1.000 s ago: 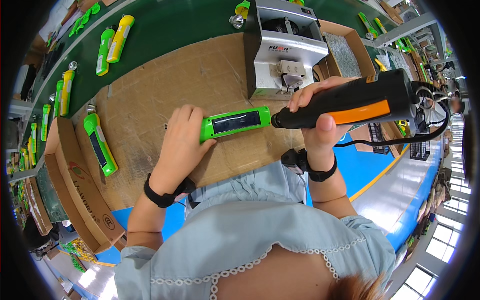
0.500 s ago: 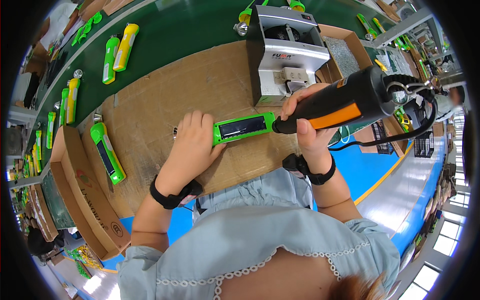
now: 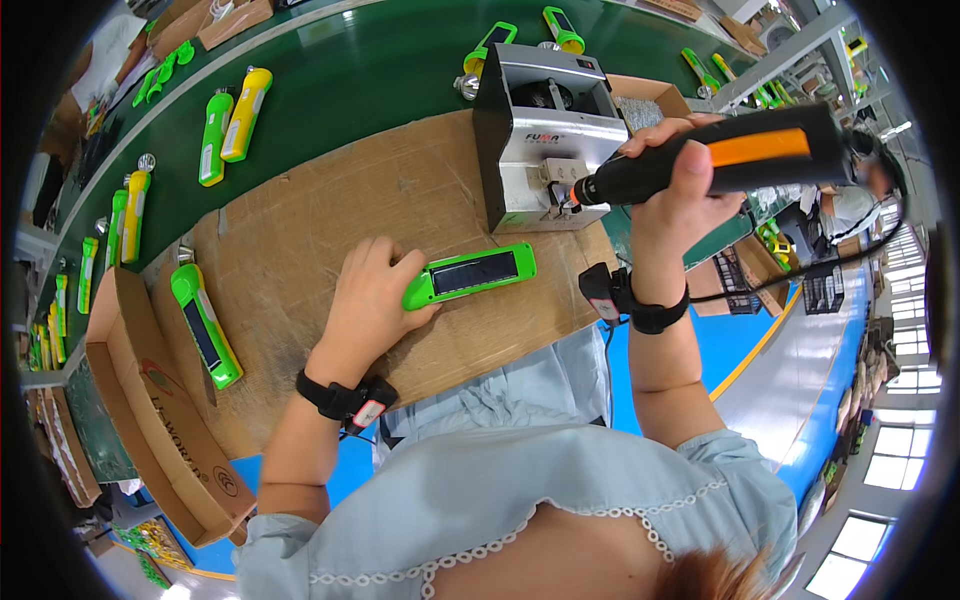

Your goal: Assembling the internal components of flashlights and securing the housings with an electric screwdriver.

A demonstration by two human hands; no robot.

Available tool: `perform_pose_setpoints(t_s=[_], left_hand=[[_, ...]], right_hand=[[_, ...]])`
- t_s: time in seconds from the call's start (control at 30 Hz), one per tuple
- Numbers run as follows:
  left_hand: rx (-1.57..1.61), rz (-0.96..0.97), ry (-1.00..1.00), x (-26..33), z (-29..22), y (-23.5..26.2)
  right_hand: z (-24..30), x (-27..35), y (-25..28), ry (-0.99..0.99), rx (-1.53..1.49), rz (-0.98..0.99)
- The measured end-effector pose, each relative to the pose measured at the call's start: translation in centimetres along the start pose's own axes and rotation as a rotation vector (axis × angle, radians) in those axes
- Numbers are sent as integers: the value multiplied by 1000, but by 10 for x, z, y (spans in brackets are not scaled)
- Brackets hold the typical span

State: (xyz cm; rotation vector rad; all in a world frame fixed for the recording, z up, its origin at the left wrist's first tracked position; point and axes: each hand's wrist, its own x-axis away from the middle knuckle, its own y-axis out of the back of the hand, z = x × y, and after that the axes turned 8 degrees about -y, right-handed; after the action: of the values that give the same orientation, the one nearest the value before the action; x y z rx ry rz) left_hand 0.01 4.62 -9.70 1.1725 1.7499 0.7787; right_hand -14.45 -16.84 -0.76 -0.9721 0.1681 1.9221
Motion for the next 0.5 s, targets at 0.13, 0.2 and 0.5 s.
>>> perform_pose_setpoints(t_s=[0.13, 0.2, 0.5], left_hand=[[6, -79, -72, 0, 3, -3], [13, -84, -84, 2, 3, -3], [58, -112, -135, 2, 5, -14]], right_hand=[[1, -2, -9, -101, 251, 9], [2, -2, -9, -116, 245, 27], [22, 47, -41, -399, -305, 246]])
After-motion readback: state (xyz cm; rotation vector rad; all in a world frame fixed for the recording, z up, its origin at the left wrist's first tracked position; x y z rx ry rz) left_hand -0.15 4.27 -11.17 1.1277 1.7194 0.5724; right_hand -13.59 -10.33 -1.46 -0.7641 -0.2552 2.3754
